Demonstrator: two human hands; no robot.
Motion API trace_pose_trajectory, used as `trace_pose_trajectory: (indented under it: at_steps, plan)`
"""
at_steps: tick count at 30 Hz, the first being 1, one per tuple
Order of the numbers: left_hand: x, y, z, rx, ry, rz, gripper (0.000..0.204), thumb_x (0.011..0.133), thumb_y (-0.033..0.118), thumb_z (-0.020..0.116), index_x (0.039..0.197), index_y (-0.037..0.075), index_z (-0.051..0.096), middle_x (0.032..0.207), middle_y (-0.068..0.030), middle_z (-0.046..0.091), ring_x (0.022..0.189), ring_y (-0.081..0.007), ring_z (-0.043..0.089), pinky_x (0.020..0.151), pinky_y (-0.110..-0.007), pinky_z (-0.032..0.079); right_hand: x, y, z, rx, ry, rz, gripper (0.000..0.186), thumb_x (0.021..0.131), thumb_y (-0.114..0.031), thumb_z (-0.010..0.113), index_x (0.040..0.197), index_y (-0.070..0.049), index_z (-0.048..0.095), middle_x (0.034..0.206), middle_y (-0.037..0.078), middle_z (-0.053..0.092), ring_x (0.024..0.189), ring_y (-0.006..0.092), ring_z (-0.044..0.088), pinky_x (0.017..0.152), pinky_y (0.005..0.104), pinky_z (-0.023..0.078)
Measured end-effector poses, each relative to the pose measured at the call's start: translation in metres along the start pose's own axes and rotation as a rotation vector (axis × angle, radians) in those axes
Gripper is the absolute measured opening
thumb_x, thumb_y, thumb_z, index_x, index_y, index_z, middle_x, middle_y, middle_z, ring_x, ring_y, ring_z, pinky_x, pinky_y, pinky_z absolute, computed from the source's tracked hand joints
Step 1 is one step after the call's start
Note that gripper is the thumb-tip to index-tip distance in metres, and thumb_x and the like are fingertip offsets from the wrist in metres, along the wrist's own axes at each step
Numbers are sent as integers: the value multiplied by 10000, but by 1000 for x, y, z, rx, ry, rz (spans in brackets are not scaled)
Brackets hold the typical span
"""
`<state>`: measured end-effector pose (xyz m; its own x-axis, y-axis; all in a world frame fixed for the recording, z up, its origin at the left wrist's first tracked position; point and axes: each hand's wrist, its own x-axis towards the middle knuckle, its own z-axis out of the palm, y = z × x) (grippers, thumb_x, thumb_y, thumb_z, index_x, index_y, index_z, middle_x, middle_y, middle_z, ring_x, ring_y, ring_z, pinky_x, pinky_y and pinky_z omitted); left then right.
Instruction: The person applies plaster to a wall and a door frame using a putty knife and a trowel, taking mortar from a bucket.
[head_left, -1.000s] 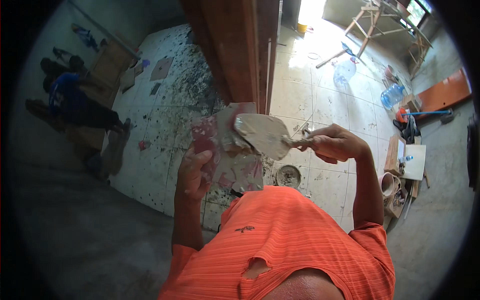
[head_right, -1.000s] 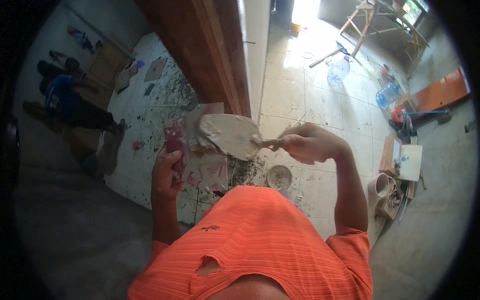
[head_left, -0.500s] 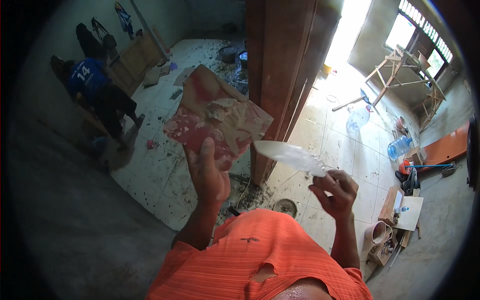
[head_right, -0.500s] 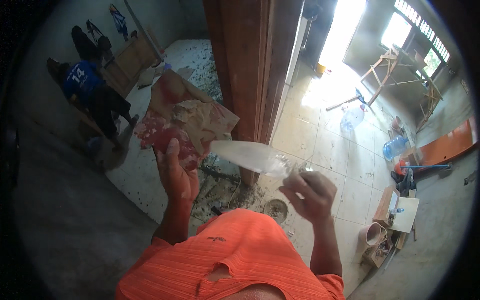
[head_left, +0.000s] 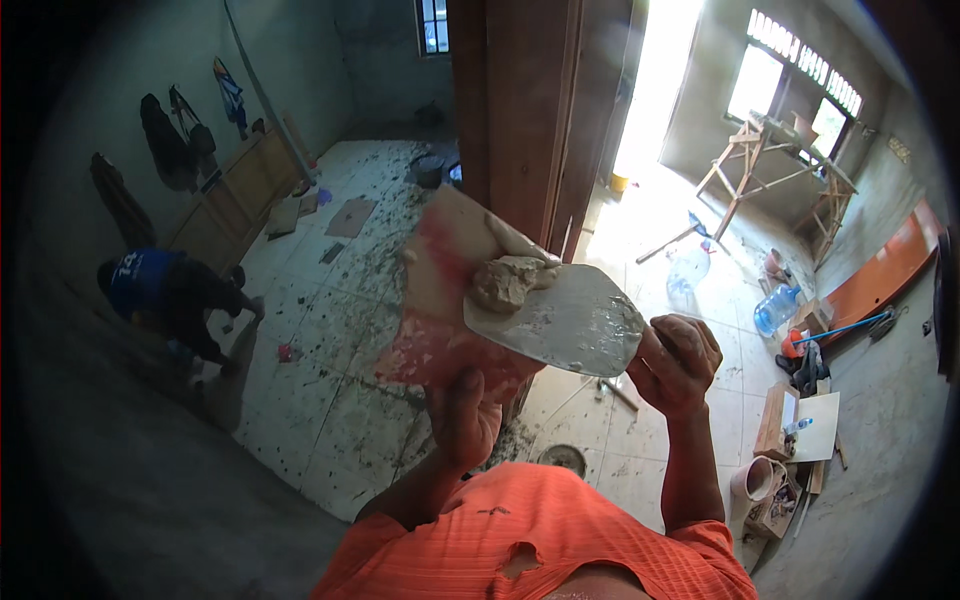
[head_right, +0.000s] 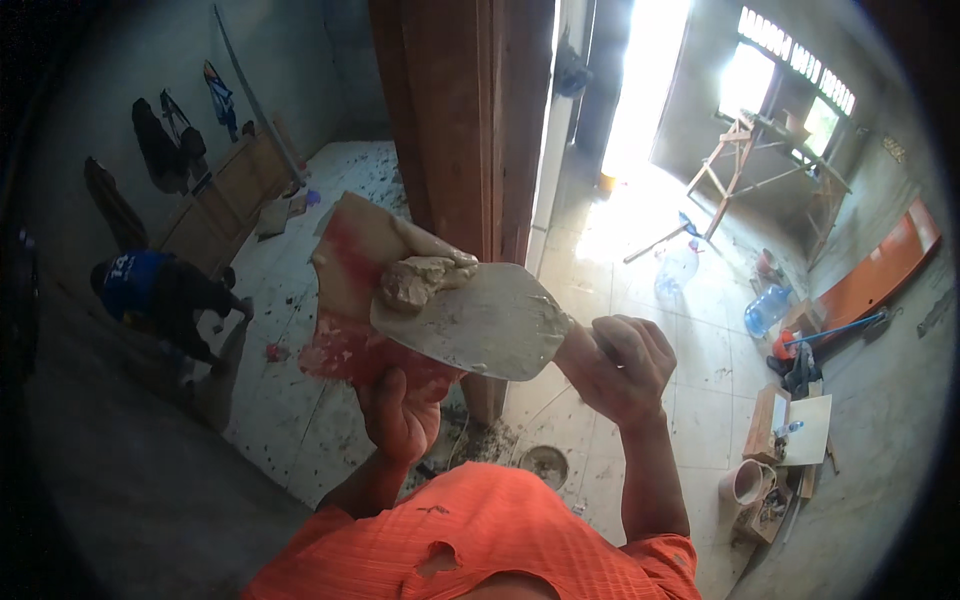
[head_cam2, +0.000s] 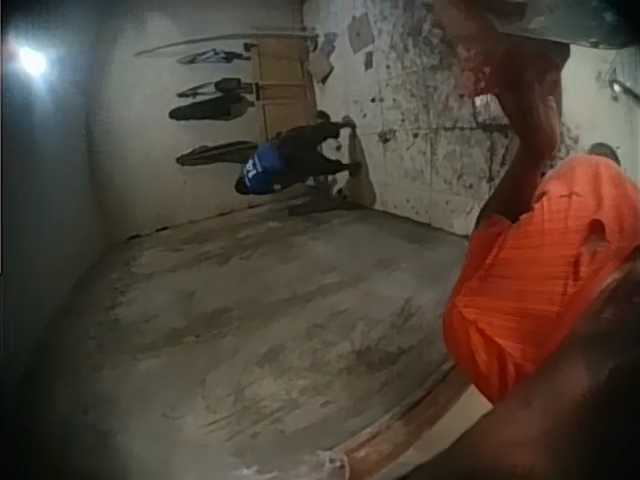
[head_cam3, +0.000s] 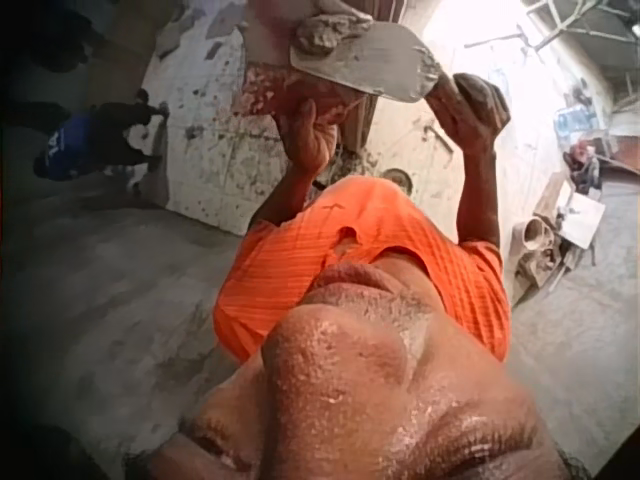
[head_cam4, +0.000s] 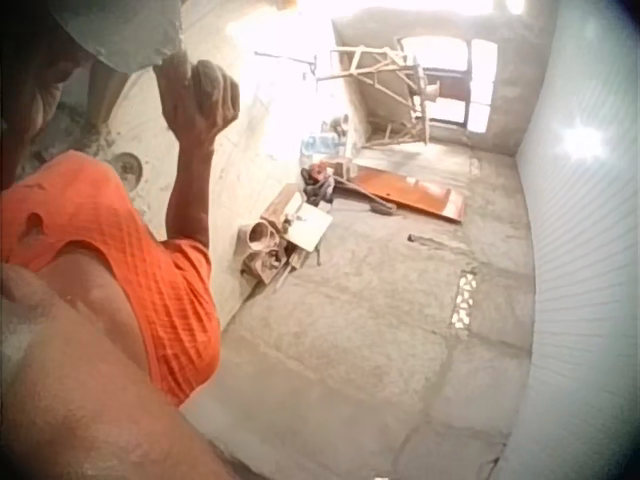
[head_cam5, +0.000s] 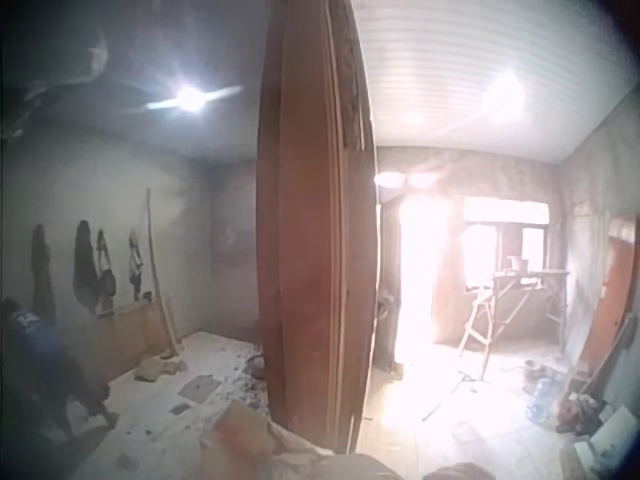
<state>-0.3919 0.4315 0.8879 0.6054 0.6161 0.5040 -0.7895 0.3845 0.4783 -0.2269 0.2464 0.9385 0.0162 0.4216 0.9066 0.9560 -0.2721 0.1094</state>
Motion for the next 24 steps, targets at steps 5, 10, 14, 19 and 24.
trace_pose_trajectory:
  at_steps: [5, 10, 14, 19, 24]
  plan:
    - [-3, -10, -20, 61, -171, 9, 335, 1029, 37, 471, 1362, 48, 499, 1264, -110, 610, 1167, -204, 606, 979, -401, 529, 28, 22, -4, -44, 90, -61, 324, 672, -134, 860, 964, -31, 762, 896, 91, 661, 771, 260, 675, 680, 366, 545]
    - [3, -17, 1, 130, 39, -20, 320, 981, 37, 487, 1300, 57, 506, 1176, -101, 588, 1000, -222, 626, 830, -383, 558, 62, 51, 1, -51, 222, -127, 356, 720, -116, 887, 1031, -6, 752, 970, 124, 702, 838, 258, 673, 725, 364, 543]
    - [10, 1, -27, 107, 51, -97, 376, 965, 36, 505, 1337, 85, 483, 1190, -79, 580, 1097, -214, 593, 866, -401, 564, 117, 55, 8, 135, 244, 17, 433, 828, -91, 805, 1224, 42, 688, 937, 123, 683, 822, 208, 642, 729, 341, 520]
    - [4, -10, -45, 134, 247, -158, 441, 952, 74, 528, 1382, 133, 448, 1287, -70, 536, 1162, -238, 580, 943, -531, 579, 182, 72, 15, 403, 256, 286, 375, 994, -232, 643, 1267, 24, 671, 814, 53, 634, 658, 103, 600, 576, 270, 479]
    - [11, -4, -43, 50, 234, -152, 390, 950, 60, 548, 1337, 86, 504, 1239, -73, 597, 1127, -212, 614, 933, -392, 575, 244, 62, -5, 872, 231, 606, 342, 1057, -293, 563, 1202, -14, 698, 769, 23, 607, 558, 79, 575, 475, 240, 460]
